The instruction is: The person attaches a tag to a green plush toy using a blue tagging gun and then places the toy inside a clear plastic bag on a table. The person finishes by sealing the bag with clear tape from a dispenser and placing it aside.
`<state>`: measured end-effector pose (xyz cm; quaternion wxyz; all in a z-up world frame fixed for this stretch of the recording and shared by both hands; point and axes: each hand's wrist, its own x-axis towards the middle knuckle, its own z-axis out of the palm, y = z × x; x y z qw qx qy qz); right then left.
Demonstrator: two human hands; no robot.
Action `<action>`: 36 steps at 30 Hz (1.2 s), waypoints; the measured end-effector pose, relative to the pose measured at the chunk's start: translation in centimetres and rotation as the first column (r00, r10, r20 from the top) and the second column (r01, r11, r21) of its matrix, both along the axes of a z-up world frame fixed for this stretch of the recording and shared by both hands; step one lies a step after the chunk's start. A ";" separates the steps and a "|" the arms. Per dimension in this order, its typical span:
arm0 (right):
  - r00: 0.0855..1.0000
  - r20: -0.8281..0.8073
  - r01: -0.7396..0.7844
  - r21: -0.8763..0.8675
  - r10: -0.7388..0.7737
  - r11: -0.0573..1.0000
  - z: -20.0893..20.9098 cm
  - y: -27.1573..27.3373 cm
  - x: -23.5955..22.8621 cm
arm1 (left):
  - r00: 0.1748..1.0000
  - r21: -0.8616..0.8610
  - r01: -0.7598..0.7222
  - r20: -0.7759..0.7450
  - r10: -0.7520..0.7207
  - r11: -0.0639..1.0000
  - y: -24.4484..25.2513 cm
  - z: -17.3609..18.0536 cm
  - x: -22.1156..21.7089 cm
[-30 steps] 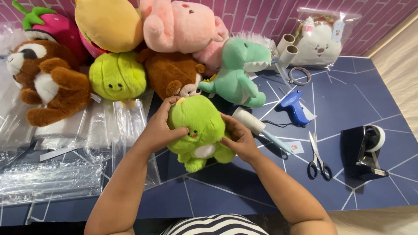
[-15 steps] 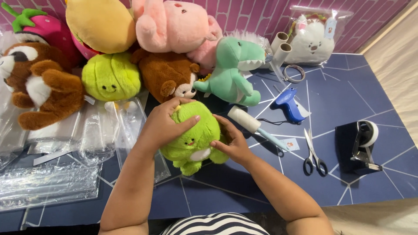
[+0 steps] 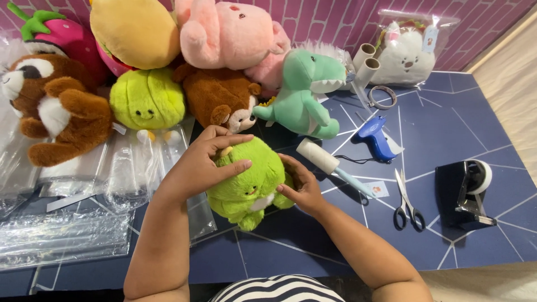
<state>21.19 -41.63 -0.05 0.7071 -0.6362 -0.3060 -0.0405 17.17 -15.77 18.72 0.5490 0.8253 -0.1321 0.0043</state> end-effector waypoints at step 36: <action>0.849 0.445 0.388 -0.156 -0.286 0.908 5.0 -2.6 0.6 | 0.979 0.455 -0.149 0.190 0.067 0.878 -0.6 -0.8 -0.4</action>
